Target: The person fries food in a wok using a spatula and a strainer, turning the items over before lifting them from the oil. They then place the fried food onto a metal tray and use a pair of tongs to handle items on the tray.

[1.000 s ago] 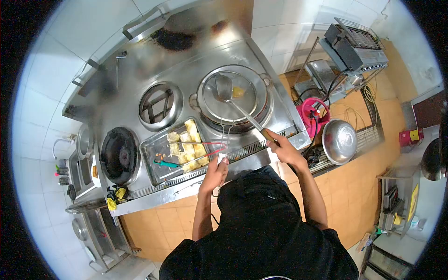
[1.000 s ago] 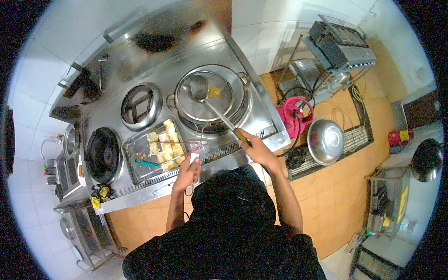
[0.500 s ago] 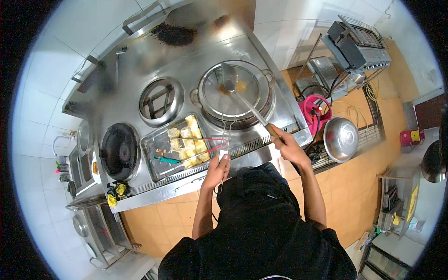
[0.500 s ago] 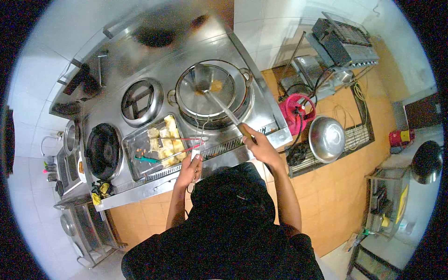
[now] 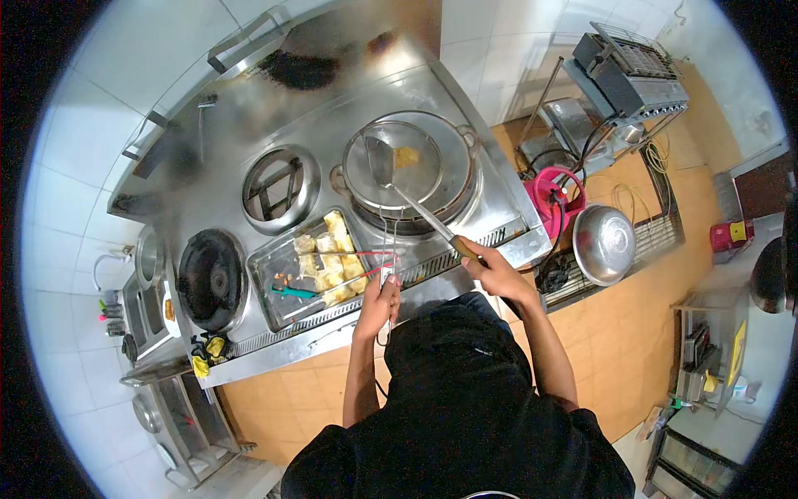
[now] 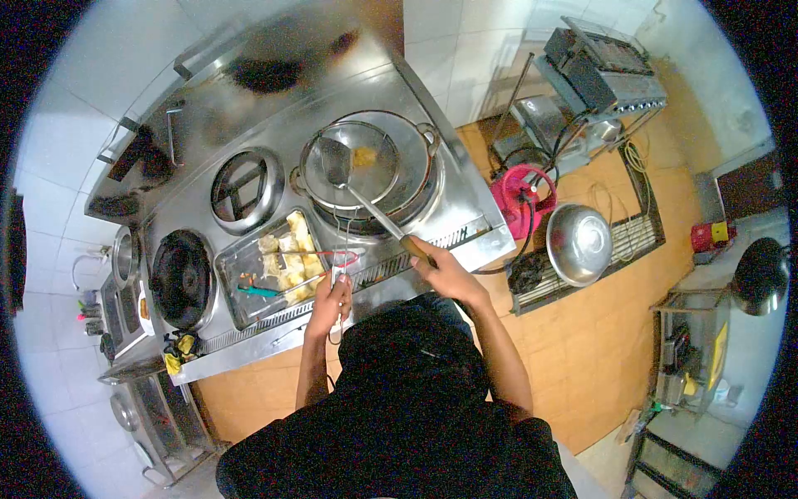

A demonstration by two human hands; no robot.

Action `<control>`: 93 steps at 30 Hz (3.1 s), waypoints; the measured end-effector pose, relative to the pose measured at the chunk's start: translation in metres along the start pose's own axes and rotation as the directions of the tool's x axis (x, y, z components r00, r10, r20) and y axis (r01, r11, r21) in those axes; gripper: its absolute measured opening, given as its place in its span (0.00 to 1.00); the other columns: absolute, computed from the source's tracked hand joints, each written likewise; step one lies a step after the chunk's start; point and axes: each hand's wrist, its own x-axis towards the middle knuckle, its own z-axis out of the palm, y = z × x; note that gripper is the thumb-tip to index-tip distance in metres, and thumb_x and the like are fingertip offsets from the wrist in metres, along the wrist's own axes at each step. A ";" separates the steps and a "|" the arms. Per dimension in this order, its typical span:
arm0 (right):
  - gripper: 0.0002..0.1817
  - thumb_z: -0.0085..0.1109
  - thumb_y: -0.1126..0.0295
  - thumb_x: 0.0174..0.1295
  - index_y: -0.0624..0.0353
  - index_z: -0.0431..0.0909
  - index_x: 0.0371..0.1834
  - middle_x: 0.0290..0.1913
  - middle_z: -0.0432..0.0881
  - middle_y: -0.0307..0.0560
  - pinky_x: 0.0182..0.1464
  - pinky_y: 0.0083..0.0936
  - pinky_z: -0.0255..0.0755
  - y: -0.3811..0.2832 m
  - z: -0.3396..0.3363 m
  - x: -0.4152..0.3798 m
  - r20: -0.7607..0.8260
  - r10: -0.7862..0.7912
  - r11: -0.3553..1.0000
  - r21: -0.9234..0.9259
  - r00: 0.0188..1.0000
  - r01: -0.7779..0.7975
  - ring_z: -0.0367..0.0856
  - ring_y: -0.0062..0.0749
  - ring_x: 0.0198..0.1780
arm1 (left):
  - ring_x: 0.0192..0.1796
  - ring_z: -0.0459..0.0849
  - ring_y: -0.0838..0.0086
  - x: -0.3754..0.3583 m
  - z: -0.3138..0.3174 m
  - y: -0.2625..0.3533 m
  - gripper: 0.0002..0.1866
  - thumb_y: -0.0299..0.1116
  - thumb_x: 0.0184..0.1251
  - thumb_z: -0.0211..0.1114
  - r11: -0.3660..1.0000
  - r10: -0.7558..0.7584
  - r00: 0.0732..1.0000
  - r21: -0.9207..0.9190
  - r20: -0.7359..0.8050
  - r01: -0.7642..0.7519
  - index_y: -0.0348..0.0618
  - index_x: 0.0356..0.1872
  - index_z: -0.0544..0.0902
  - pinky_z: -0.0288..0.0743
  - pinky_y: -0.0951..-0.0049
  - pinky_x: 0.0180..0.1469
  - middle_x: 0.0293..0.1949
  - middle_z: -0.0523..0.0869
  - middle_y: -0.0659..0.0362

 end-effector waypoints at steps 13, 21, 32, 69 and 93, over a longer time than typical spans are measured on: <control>0.29 0.53 0.66 0.71 0.65 0.63 0.72 0.68 0.73 0.62 0.71 0.29 0.59 0.023 -0.004 0.010 -0.094 0.025 0.999 -0.021 0.995 -0.028 0.71 0.41 0.70 | 0.13 0.63 0.82 -0.003 0.000 0.010 0.12 0.38 0.80 0.49 1.000 0.018 1.000 0.021 -0.010 -0.017 0.42 0.37 0.70 0.59 0.77 0.14 0.17 0.66 0.65; 0.28 0.52 0.67 0.70 0.64 0.64 0.72 0.62 0.77 0.65 0.66 0.31 0.65 0.016 -0.001 0.003 -0.181 -0.124 0.984 -0.146 0.976 0.098 0.76 0.47 0.65 | 0.12 0.63 0.81 -0.002 -0.003 0.004 0.12 0.38 0.80 0.49 0.997 0.010 1.000 0.078 0.004 -0.010 0.40 0.39 0.70 0.58 0.75 0.14 0.17 0.66 0.65; 0.28 0.52 0.65 0.69 0.59 0.65 0.72 0.58 0.78 0.69 0.63 0.36 0.69 0.027 -0.003 0.006 -0.233 -0.104 0.969 -0.242 0.967 0.046 0.77 0.59 0.61 | 0.13 0.62 0.82 -0.003 -0.004 0.010 0.12 0.37 0.80 0.50 0.994 -0.005 1.000 0.107 -0.003 0.005 0.39 0.39 0.71 0.59 0.76 0.14 0.18 0.67 0.64; 0.28 0.52 0.65 0.69 0.56 0.66 0.72 0.58 0.78 0.66 0.62 0.37 0.70 0.024 -0.008 0.012 -0.207 -0.120 0.962 -0.268 0.971 0.061 0.77 0.59 0.61 | 0.14 0.61 0.84 -0.009 0.005 0.011 0.12 0.38 0.80 0.51 0.992 -0.036 0.999 0.119 -0.039 0.041 0.40 0.39 0.71 0.59 0.76 0.15 0.18 0.66 0.66; 0.28 0.52 0.63 0.70 0.59 0.66 0.72 0.61 0.76 0.66 0.65 0.36 0.67 0.029 -0.009 0.021 -0.158 -0.104 0.965 -0.256 0.982 0.061 0.75 0.56 0.64 | 0.14 0.63 0.83 -0.013 0.005 0.009 0.10 0.37 0.79 0.50 0.992 -0.047 0.997 0.111 -0.056 0.053 0.40 0.41 0.72 0.59 0.76 0.16 0.18 0.67 0.66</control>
